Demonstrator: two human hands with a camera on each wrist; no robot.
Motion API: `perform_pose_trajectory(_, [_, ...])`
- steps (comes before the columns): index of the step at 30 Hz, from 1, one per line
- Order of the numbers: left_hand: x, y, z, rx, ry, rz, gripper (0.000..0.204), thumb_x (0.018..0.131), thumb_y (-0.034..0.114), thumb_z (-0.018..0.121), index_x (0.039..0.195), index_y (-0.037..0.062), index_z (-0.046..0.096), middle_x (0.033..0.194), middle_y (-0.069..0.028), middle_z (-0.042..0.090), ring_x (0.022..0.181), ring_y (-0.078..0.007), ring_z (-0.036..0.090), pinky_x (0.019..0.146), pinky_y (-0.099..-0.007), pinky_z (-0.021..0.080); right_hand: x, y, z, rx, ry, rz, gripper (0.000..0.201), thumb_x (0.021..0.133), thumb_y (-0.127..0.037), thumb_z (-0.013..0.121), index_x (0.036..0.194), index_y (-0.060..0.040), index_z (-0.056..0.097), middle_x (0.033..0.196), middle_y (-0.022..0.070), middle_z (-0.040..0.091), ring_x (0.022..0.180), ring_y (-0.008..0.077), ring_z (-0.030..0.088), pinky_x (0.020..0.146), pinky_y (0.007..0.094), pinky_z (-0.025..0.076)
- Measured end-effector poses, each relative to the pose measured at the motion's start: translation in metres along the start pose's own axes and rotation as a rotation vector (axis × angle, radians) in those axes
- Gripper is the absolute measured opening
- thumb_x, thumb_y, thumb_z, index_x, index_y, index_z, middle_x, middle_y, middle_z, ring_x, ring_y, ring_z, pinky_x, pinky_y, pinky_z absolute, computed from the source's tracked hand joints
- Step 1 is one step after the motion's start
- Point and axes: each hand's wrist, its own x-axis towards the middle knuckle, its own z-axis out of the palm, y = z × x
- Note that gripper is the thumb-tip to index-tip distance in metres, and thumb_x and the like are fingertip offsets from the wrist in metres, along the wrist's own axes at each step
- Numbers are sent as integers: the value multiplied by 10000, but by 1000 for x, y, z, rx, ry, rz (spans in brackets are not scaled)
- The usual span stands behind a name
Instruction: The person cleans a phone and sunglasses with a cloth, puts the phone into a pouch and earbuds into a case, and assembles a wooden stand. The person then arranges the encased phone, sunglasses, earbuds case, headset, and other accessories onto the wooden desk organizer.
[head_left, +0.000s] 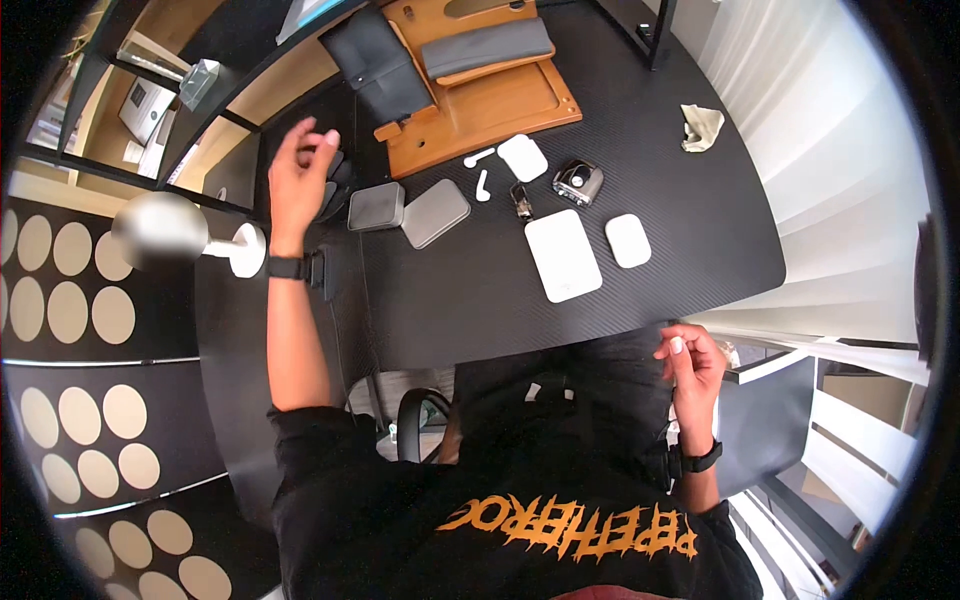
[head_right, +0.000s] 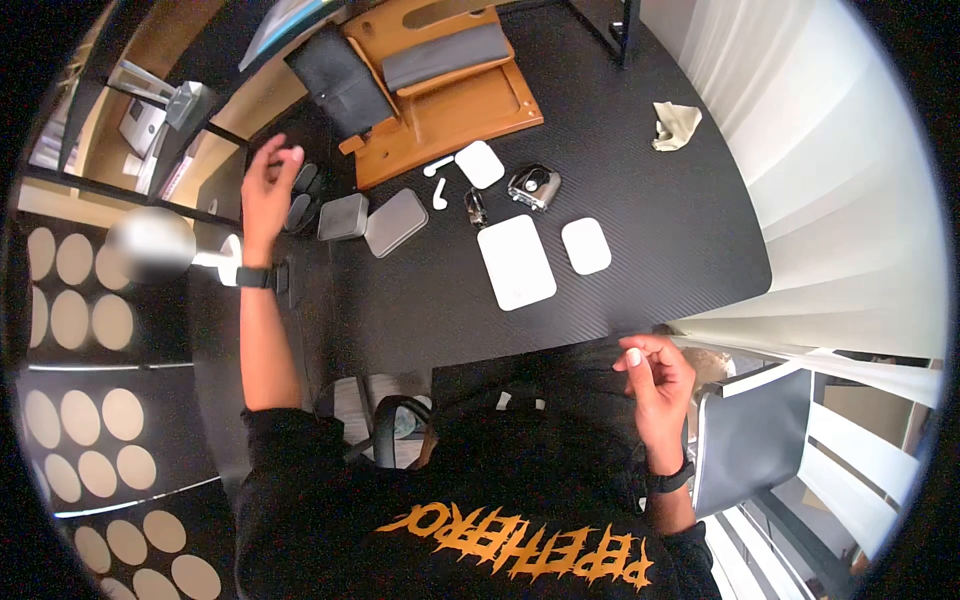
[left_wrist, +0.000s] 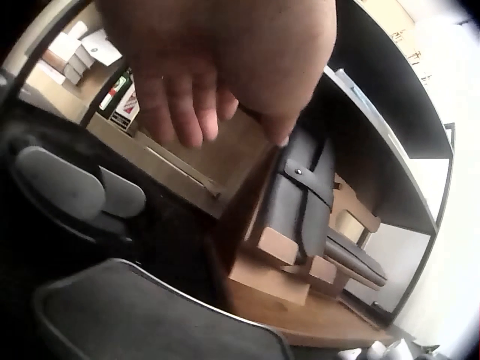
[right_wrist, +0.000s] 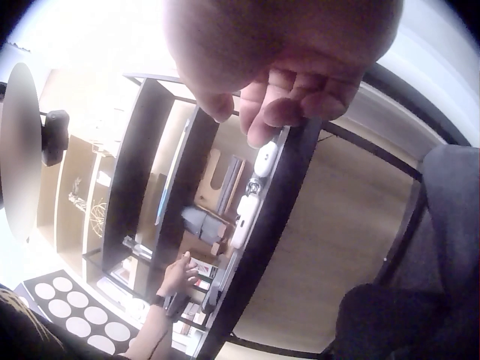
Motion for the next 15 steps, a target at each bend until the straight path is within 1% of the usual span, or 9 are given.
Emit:
perform_pose_trajectory(1, [-10, -1, -7, -12, -133, 33, 595, 953, 336, 828, 1398, -20, 658, 1097, -84, 746, 825, -122, 663, 737, -278, 540, 1, 0, 3, 2, -6, 5, 162, 1054, -147, 691, 1140, -16, 730, 891, 21, 736, 717, 31, 615, 568, 190, 427])
perform_pose_trajectory(2, [-21, 4, -13, 20, -270, 4, 637, 918, 315, 858, 1423, -8, 644, 1215, -95, 724, 927, -143, 670, 786, -294, 548, 3, 0, 6, -12, -11, 0, 160, 1054, -143, 690, 1142, -16, 730, 892, 20, 735, 717, 30, 614, 569, 191, 427])
perform_pose_trajectory(4, [-41, 21, -24, 152, -461, 98, 715, 829, 246, 909, 1447, 18, 631, 1327, -126, 681, 1089, -220, 661, 919, -355, 553, 7, -1, 11, -27, -22, 0, 158, 1053, -139, 689, 1143, -16, 730, 892, 20, 735, 716, 29, 613, 569, 191, 427])
perform_pose_trajectory(5, [-47, 20, -23, 154, -462, 92, 715, 829, 246, 909, 1447, 18, 631, 1327, -126, 681, 1089, -220, 661, 919, -355, 553, 9, -1, 13, -26, -46, -5, 156, 1051, -134, 690, 1144, -15, 730, 893, 19, 735, 725, 30, 619, 574, 192, 430])
perform_pose_trajectory(7, [-58, 14, -21, 349, -431, 392, 789, 741, 147, 913, 1466, 42, 619, 1382, -142, 653, 1215, -309, 615, 1049, -406, 510, 12, -4, 19, -27, -74, -7, 154, 1049, -129, 692, 1146, -14, 730, 895, 18, 736, 734, 31, 625, 578, 192, 433])
perform_pose_trajectory(11, [-60, 17, -21, 334, -462, 265, 835, 711, 53, 881, 1496, 71, 596, 1326, -138, 642, 1190, -333, 601, 1087, -424, 482, 12, -10, 29, -48, -82, -21, 150, 1043, -120, 698, 1143, -13, 728, 893, 15, 736, 760, 39, 638, 593, 194, 440])
perform_pose_trajectory(13, [-57, 19, -22, 391, -520, 205, 795, 707, 16, 851, 1466, 58, 620, 1205, -129, 651, 1155, -328, 610, 1048, -416, 495, 11, -11, 27, -66, -106, -22, 147, 1039, -119, 705, 1139, -13, 727, 917, 22, 737, 782, 46, 651, 604, 198, 453])
perform_pose_trajectory(14, [-56, 18, -20, 386, -522, 208, 795, 707, 16, 851, 1466, 58, 620, 1205, -129, 651, 1155, -328, 610, 1048, -416, 495, 10, -11, 26, -70, -101, -22, 147, 1039, -119, 705, 1139, -13, 727, 917, 22, 737, 782, 46, 651, 604, 198, 453])
perform_pose_trajectory(15, [-56, 16, -18, 386, -525, 196, 748, 698, 25, 856, 1415, 46, 643, 1149, -123, 645, 1136, -324, 613, 1024, -413, 502, 9, -10, 25, -68, -96, -20, 146, 1038, -118, 707, 1139, -14, 728, 926, 24, 738, 788, 48, 655, 608, 199, 457])
